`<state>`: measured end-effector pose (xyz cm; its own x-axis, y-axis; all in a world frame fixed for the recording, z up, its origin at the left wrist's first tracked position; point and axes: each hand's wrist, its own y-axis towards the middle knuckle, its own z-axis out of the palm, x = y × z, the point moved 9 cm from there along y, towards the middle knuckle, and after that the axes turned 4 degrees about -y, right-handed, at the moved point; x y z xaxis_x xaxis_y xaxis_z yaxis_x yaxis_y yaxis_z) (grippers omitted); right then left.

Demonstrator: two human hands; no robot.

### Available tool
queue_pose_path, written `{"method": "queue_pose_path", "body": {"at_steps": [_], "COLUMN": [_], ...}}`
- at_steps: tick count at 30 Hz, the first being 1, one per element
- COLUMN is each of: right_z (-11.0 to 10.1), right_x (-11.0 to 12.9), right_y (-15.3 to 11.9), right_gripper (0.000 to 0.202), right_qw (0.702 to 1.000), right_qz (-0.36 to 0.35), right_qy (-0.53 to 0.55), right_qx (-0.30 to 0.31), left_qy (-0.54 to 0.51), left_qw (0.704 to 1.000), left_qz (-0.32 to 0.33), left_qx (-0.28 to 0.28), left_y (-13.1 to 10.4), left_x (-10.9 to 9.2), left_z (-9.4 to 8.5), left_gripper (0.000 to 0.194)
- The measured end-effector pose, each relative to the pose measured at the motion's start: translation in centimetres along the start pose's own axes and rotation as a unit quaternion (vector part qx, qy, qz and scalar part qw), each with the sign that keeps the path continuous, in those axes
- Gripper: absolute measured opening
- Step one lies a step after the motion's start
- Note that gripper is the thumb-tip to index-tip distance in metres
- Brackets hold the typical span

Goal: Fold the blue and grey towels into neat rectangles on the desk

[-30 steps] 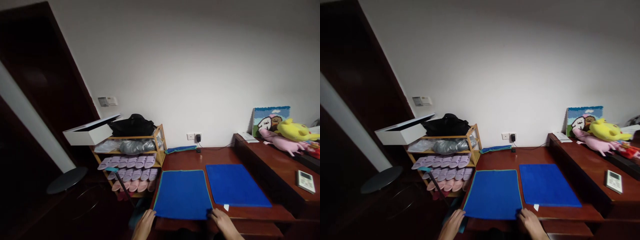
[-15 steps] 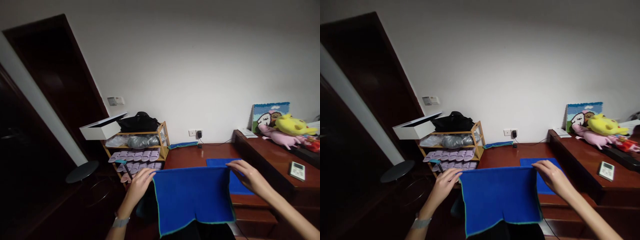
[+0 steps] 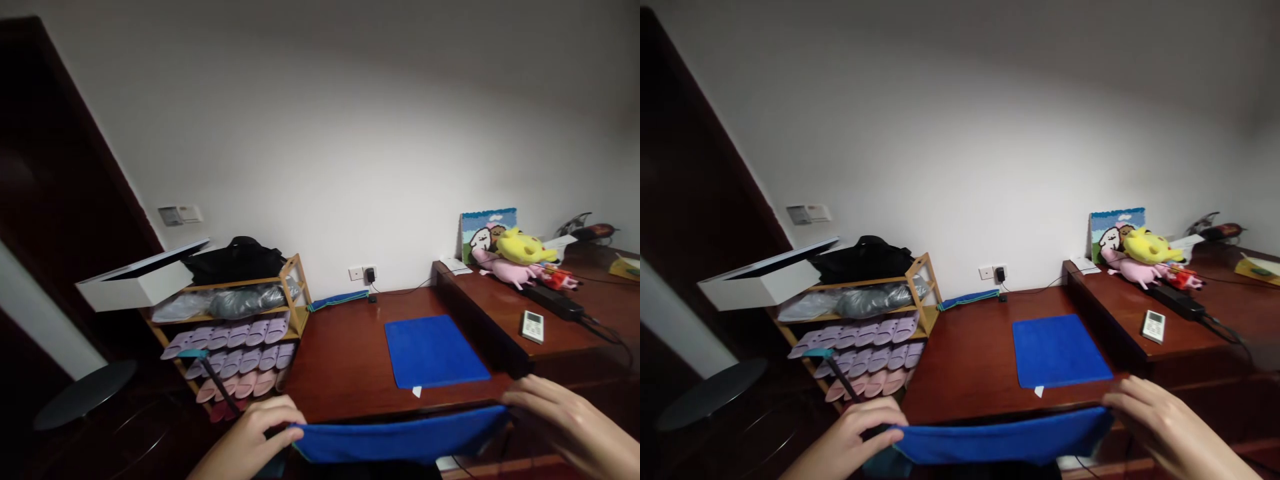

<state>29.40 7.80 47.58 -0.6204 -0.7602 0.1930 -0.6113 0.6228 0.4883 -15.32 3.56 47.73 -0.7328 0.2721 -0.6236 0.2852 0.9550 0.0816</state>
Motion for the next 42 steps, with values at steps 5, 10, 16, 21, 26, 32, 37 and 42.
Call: {"method": "queue_pose_path", "body": {"at_steps": [5,10,16,21,26,32,37,42], "right_z": [-0.5,1.3,1.5,-1.7,0.4,15.8,27.4,27.8], "right_x": [-4.3,-11.8,-22.2,-28.5,-30.4,-30.8,-31.9,-31.7], "right_y": [-0.4,3.4,11.0,16.3,13.5,0.0,-9.1,-9.6], "right_gripper": [0.034,0.037,0.031,0.03,0.033,0.042,0.04,0.042], "right_qw": [0.998,0.992,0.989,0.978,0.961,0.937,0.914,0.918], "right_qz": [0.05,0.117,0.148,0.188,0.209,0.322,0.402,0.392], "right_qy": [0.027,0.031,-0.002,-0.067,-0.082,-0.028,0.017,-0.047], "right_qx": [0.001,0.034,0.026,-0.067,-0.163,-0.134,-0.051,-0.026], "left_qy": [0.001,-0.023,-0.057,-0.061,-0.045,0.071,0.168,0.146], "left_qw": [1.0,0.999,0.996,0.981,0.97,0.981,0.979,0.979], "left_qz": [0.009,0.02,0.052,0.065,0.086,0.1,0.074,0.066], "left_qx": [-0.008,-0.011,-0.036,-0.172,-0.223,-0.149,-0.094,-0.123], "left_y": [4.8,14.0,26.3,33.5,34.2,28.1,23.4,21.8], "left_x": [-0.6,0.7,1.5,0.4,0.8,6.0,11.7,12.6], "left_z": [0.4,1.4,1.0,-1.6,2.1,17.8,30.1,31.3], "left_gripper": [0.024,0.029,0.037,0.033,0.03,0.024,0.023,0.026]}}
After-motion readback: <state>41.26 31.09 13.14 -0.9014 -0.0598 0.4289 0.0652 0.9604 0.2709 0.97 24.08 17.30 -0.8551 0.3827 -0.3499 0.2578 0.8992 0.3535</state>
